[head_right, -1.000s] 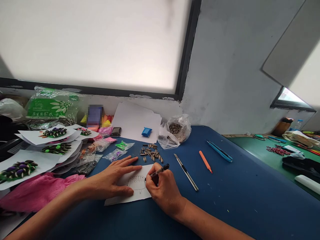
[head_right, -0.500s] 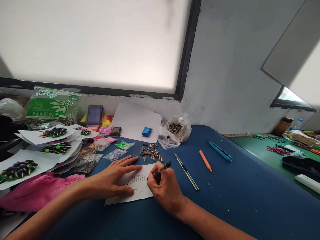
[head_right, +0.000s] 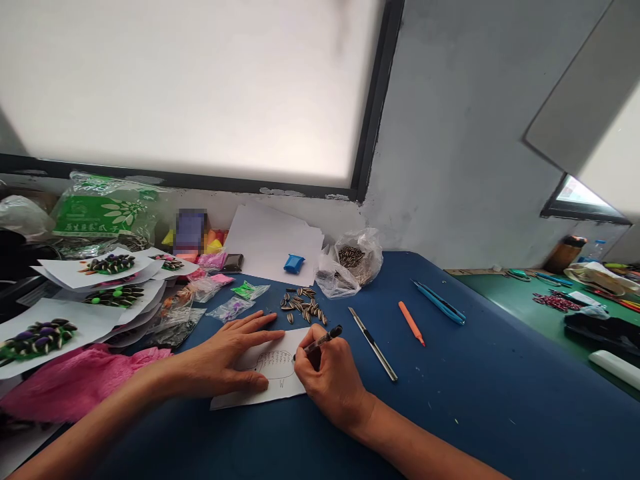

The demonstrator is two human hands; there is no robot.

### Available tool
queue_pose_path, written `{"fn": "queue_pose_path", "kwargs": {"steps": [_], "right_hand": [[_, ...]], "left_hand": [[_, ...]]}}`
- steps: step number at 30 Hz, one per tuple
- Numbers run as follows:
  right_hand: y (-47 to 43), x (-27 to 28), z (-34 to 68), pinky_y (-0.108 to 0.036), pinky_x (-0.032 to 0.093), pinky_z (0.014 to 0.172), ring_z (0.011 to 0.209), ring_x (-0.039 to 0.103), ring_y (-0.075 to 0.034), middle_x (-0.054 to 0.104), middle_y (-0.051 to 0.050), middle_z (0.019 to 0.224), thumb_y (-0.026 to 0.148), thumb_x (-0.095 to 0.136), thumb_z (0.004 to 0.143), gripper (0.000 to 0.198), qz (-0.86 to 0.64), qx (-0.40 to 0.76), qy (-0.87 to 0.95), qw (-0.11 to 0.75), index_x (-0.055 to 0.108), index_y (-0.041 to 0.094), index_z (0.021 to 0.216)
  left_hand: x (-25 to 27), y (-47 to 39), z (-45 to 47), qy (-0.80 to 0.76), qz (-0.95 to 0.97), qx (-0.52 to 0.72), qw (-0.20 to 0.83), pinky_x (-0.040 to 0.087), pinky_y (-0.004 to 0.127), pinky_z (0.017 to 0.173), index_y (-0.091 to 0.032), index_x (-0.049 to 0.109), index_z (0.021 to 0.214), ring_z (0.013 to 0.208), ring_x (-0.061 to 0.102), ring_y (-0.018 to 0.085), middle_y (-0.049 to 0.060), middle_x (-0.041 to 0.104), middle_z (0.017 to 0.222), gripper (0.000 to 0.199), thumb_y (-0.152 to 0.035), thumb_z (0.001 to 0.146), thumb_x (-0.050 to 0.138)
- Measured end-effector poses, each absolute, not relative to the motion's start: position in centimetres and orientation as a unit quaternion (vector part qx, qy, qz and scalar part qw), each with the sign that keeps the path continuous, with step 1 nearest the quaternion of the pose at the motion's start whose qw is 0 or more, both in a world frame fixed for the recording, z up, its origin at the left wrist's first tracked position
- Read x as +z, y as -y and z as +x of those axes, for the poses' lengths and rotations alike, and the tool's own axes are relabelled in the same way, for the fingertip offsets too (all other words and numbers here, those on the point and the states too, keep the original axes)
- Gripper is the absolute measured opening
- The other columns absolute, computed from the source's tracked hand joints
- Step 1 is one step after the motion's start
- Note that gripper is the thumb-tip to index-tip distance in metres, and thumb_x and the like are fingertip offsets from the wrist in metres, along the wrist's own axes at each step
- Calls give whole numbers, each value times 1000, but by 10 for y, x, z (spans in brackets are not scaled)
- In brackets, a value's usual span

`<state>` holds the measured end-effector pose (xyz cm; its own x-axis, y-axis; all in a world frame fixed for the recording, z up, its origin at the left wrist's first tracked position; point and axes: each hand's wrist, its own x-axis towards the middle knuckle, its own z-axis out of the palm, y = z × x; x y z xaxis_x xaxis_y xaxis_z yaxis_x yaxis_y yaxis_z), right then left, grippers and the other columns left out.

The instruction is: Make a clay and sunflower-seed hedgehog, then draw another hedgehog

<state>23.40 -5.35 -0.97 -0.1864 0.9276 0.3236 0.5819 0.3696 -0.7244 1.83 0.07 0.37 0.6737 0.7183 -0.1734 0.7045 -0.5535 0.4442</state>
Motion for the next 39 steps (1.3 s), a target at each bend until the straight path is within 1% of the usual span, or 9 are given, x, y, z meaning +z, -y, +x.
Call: {"fn": "queue_pose_path", "kwargs": {"steps": [8,14,17,20,25,29,39], "right_hand": [[55,-9,234,-21,30,46,46,41,-9,45,6,53,16,47,81,11,-518,228,731,382,45,20,71],[55,-10,234,-21,30,45,46,41,-9,44,6,54,16,47,82,12,-507,247,734,378,45,20,71],[55,-10,234,-21,30,45,46,41,-9,44,6,54,16,48,82,11,-507,245,734,379,45,20,72],[55,-10,234,-21,29,44,45,40,-9,43,7,52,15,48,81,11,-511,239,734,379,44,20,71],[54,-10,234,-20,28,44,44,39,-8,43,7,52,15,48,80,12,-513,234,733,381,44,20,70],[54,-11,234,-20,28,44,45,40,-8,43,7,53,15,49,80,13,-510,239,730,387,44,20,70],[56,-9,234,-21,30,46,47,39,-8,43,6,55,21,50,85,14,-490,281,712,417,46,20,72]], "left_hand": [[5,0,19,-403,882,8,242,13,57,114,-38,35,144,145,5,34,3,12,159,79,-69,75,58],[6,0,18,-403,880,7,252,12,58,114,-41,33,144,145,3,33,1,12,159,79,-71,75,57],[8,1,19,-407,878,5,251,12,56,115,-39,34,144,145,3,33,1,11,159,79,-70,75,57],[8,1,19,-411,877,5,249,12,56,115,-37,35,144,145,4,34,2,12,159,79,-69,75,58],[4,-1,18,-402,880,19,252,13,59,113,-39,35,143,145,5,36,2,14,159,79,-71,74,58],[5,0,18,-400,882,17,249,14,59,113,-38,36,143,145,5,36,4,14,159,79,-70,75,58],[2,-2,16,-390,886,29,247,12,60,113,-40,35,143,144,7,37,3,14,159,80,-74,74,56]]}}
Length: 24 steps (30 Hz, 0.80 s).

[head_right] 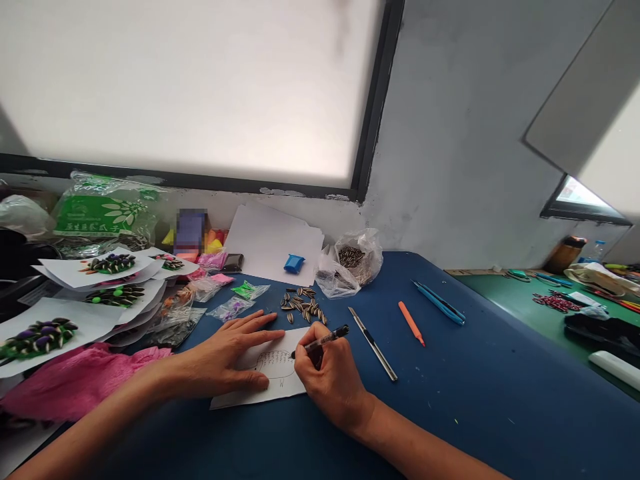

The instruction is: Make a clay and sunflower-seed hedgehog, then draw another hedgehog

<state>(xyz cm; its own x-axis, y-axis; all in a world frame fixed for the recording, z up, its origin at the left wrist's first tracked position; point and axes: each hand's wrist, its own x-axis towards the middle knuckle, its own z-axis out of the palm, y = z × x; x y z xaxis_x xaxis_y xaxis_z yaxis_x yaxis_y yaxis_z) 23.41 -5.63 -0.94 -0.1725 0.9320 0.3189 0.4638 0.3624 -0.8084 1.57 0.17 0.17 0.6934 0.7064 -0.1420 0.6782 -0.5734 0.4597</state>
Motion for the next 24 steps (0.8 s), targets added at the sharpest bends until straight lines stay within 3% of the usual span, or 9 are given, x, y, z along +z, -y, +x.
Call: {"fn": "queue_pose_path", "kwargs": {"steps": [10,16,24], "right_hand": [[64,-7,222,-22,42,51,50,53,-11,52,6,54,34,48,92,18,-477,414,665,399,48,19,82],[64,-9,219,-21,41,50,51,53,-11,52,5,56,33,49,91,16,-468,386,694,388,48,19,83],[62,-10,211,-20,34,47,49,43,-9,43,7,58,26,49,89,11,-450,357,714,400,48,20,80]], "left_hand": [[-1,-2,15,-384,892,34,235,14,59,113,-38,36,143,144,7,37,4,17,159,79,-72,75,57],[11,-2,14,-385,882,-2,270,13,58,113,-37,32,145,145,3,36,5,12,159,92,-71,66,65],[5,-5,11,-379,883,19,275,13,58,113,-39,38,142,145,4,36,3,15,159,88,-68,65,69]]}}
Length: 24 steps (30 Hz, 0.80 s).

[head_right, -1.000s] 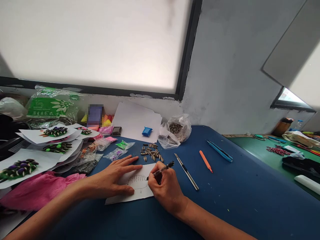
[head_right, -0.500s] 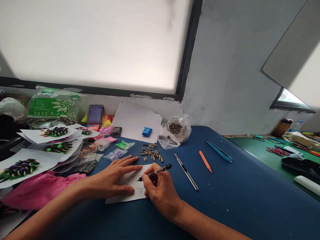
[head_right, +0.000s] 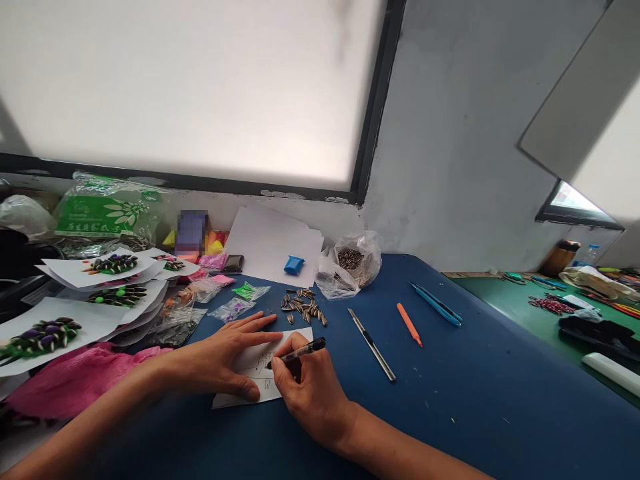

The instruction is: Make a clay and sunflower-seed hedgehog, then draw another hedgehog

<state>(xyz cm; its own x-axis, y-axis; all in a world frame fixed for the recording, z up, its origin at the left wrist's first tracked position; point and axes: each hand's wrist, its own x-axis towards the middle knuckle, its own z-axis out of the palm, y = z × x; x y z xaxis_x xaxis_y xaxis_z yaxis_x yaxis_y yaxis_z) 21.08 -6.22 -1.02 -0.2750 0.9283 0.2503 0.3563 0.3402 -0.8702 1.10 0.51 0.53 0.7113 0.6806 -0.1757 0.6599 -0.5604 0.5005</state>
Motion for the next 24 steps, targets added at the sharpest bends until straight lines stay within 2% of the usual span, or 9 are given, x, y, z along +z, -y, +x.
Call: {"fn": "queue_pose_path", "kwargs": {"steps": [5,14,24], "right_hand": [[63,-10,209,-20,30,46,50,40,-9,42,7,58,23,50,88,9,-450,335,726,399,49,20,80],[62,-9,209,-21,31,47,51,41,-9,44,6,60,24,49,90,9,-447,330,737,385,50,20,81],[61,-13,210,-22,30,48,51,41,-9,43,7,59,22,48,90,8,-446,331,739,381,49,20,82]], "left_hand": [[4,-6,10,-377,885,12,274,12,58,114,-40,37,142,145,2,35,4,14,159,88,-68,65,68],[2,-6,9,-374,885,25,278,11,59,113,-40,37,142,144,3,37,3,14,159,88,-71,65,67],[9,-3,12,-385,880,8,277,11,57,114,-38,36,143,145,2,35,2,13,159,88,-66,66,69]]}}
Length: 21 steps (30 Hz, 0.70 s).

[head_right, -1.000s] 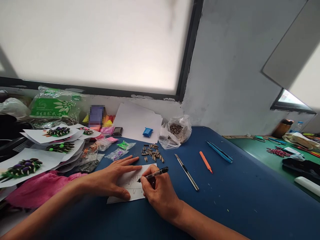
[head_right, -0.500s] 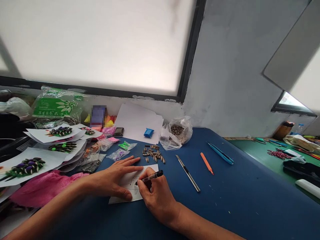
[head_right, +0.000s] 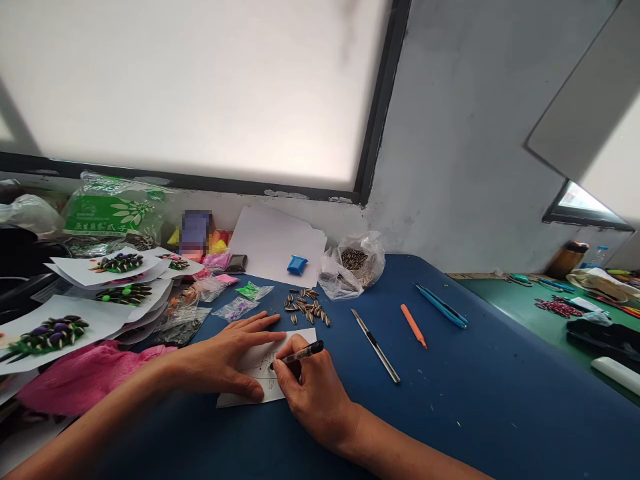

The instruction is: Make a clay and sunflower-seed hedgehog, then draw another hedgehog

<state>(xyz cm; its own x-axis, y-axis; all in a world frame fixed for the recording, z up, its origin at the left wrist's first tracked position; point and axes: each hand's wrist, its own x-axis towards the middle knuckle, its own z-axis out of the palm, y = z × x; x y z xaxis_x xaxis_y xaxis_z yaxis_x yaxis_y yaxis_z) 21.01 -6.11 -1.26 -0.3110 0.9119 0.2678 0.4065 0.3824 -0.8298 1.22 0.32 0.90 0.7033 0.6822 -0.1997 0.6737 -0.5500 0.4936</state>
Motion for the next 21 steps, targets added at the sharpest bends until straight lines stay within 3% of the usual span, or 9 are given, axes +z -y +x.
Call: {"fn": "queue_pose_path", "kwargs": {"steps": [21], "right_hand": [[62,-12,210,-21,30,47,50,38,-9,40,7,59,20,47,90,10,-432,344,741,381,46,20,80]], "left_hand": [[8,-4,12,-393,874,0,287,10,57,115,-39,34,144,145,0,34,2,11,160,91,-66,65,70]]}}
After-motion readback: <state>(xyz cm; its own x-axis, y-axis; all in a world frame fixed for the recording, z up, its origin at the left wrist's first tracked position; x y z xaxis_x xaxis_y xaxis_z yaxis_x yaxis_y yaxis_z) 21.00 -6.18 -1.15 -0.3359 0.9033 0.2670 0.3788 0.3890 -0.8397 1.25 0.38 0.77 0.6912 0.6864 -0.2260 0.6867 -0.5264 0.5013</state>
